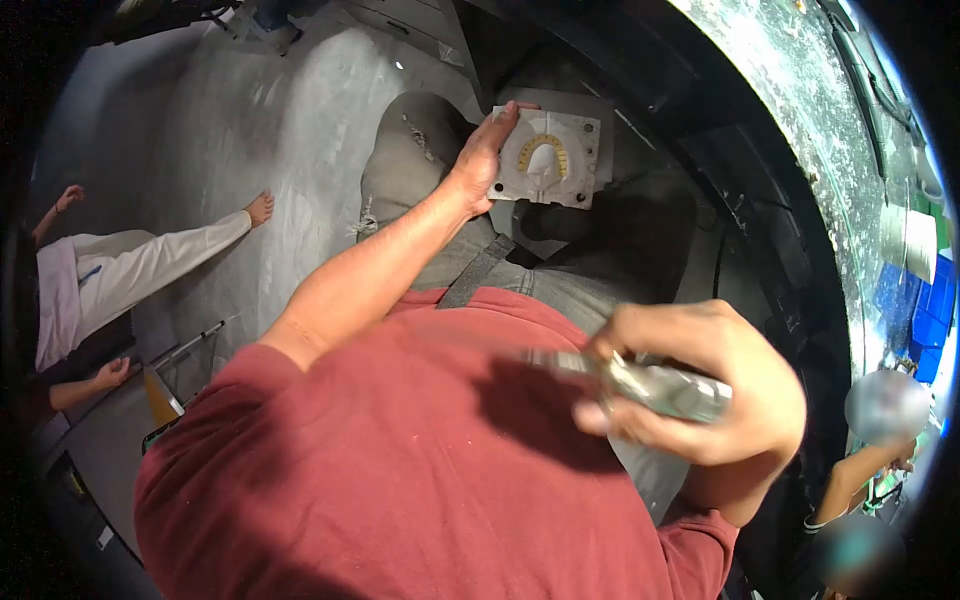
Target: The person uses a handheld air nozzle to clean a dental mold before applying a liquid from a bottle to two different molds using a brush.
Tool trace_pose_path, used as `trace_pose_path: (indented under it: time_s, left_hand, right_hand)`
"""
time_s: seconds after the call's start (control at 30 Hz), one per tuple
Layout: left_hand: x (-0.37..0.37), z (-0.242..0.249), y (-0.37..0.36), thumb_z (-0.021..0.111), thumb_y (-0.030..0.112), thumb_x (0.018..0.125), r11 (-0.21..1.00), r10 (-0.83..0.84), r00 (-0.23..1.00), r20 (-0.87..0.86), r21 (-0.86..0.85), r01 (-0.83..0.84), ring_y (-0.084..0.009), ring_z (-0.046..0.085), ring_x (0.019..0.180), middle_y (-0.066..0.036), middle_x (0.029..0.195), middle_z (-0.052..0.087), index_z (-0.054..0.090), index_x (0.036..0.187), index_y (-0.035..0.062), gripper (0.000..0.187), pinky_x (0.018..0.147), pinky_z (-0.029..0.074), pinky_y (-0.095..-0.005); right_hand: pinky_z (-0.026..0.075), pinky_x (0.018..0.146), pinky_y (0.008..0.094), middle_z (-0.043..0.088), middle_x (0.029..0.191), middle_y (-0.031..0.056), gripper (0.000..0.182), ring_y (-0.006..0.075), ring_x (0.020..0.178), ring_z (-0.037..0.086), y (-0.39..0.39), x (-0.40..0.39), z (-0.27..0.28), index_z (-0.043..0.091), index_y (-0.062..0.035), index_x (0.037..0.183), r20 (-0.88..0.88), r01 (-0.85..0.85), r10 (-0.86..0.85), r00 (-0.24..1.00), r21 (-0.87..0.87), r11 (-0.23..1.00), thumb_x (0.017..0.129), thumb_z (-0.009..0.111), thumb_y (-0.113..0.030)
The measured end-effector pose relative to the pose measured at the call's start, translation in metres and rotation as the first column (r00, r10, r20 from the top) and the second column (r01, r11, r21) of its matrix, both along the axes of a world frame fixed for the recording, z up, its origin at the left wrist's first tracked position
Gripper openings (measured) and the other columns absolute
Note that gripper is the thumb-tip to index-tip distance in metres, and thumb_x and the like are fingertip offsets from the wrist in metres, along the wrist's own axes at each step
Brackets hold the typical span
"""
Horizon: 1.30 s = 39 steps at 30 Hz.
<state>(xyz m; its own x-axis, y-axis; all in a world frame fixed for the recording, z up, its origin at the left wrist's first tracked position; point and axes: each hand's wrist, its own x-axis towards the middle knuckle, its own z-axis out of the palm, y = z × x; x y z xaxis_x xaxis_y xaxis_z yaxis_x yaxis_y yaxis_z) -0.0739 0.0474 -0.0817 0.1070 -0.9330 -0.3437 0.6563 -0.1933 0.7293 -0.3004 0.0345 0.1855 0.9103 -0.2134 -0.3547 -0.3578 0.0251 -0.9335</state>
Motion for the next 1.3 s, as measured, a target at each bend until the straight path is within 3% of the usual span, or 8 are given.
trace_pose_path:
  time_s: [0.07,0.73,0.87,0.93,0.97,1.07,1.2,1.3]
  left_hand:
    - [-0.001,-0.001,0.001,0.046,0.046,0.106,1.0,-0.018,0.998,-0.067,0.0,0.018,-0.024,0.064,0.11,-0.013,0.121,0.062,0.053,0.127,0.0057,0.046,0.093,0.056,-0.0397]
    - [0.004,-0.007,-0.001,0.05,0.051,0.103,0.998,0.061,0.993,-0.101,0.003,-0.061,-0.0243,0.063,0.113,-0.014,0.123,0.063,0.053,0.132,0.0043,0.055,0.096,0.054,-0.0399]
    - [0.004,-0.004,0.0,0.049,0.051,0.103,0.999,0.029,0.997,-0.077,-0.016,-0.03,-0.0245,0.061,0.116,-0.014,0.126,0.061,0.051,0.134,0.0032,0.057,0.097,0.054,-0.04]
    - [0.004,-0.005,-0.001,0.048,0.05,0.104,1.0,0.02,0.996,-0.083,-0.021,-0.022,-0.0245,0.062,0.116,-0.014,0.126,0.061,0.051,0.135,0.0028,0.057,0.097,0.054,-0.0402]
    - [0.005,-0.006,0.001,0.049,0.05,0.103,1.0,-0.003,0.996,-0.091,-0.005,0.002,-0.0244,0.062,0.116,-0.014,0.127,0.061,0.051,0.135,0.0028,0.057,0.097,0.054,-0.0401]
    - [0.006,-0.009,0.002,0.05,0.052,0.103,1.0,-0.026,0.997,-0.072,0.002,0.026,-0.0243,0.062,0.116,-0.014,0.127,0.061,0.051,0.135,0.0033,0.058,0.096,0.054,-0.0398]
    - [0.001,-0.001,0.001,0.051,0.053,0.101,0.999,-0.018,0.999,-0.041,-0.034,0.017,-0.0236,0.062,0.115,-0.014,0.125,0.061,0.052,0.133,0.0043,0.058,0.095,0.055,-0.0387]
    - [0.002,-0.001,0.002,0.052,0.051,0.102,1.0,-0.004,1.0,-0.02,-0.031,0.004,-0.0231,0.063,0.113,-0.014,0.123,0.062,0.053,0.132,0.0049,0.055,0.094,0.055,-0.0382]
  right_hand:
    - [0.052,0.061,0.0344,0.069,0.077,0.0129,0.022,0.0247,0.069,0.071,0.011,0.003,-0.001,0.066,-0.0014,0.09,-0.244,0.009,-0.1,0.965,-0.348,0.938,0.082,0.079,-0.018]
    - [0.05,0.067,0.039,0.067,0.081,0.0212,0.022,0.0379,0.076,0.068,0.007,-0.09,-0.025,0.066,0.0004,0.094,-0.612,0.176,-0.517,0.598,-0.529,0.83,0.089,0.073,-0.02]
    - [0.051,0.069,0.0372,0.071,0.083,0.0153,0.027,0.0309,0.075,0.07,0.002,-0.109,-0.04,0.065,0.002,0.093,-0.569,0.378,-0.59,0.573,-0.455,0.806,0.09,0.072,-0.024]
    - [0.051,0.069,0.0361,0.072,0.083,0.0133,0.029,0.0258,0.073,0.069,0.011,-0.103,-0.051,0.065,0.0018,0.093,-0.426,0.219,-0.716,0.553,-0.755,0.618,0.09,0.073,-0.026]
    - [0.052,0.07,0.0351,0.072,0.085,0.0133,0.029,0.0224,0.075,0.069,0.001,-0.103,-0.048,0.066,0.0017,0.095,-0.584,0.314,-0.64,0.499,-0.567,0.762,0.091,0.073,-0.027]
    - [0.052,0.07,0.0359,0.071,0.085,0.0159,0.031,0.0235,0.076,0.07,0.008,-0.113,-0.079,0.067,0.002,0.095,-0.281,0.465,-0.641,0.715,-0.493,0.735,0.091,0.072,-0.029]
    - [0.052,0.07,0.0375,0.07,0.087,0.0178,0.031,0.0289,0.079,0.07,0.003,-0.063,-0.074,0.067,-0.0009,0.099,-0.553,0.191,-0.609,0.568,-0.631,0.751,0.092,0.073,-0.031]
    - [0.052,0.069,0.0374,0.069,0.086,0.0165,0.029,0.0278,0.077,0.069,0.006,-0.052,-0.076,0.066,-0.002,0.101,-0.3,0.369,-0.652,0.696,-0.63,0.683,0.091,0.073,-0.029]
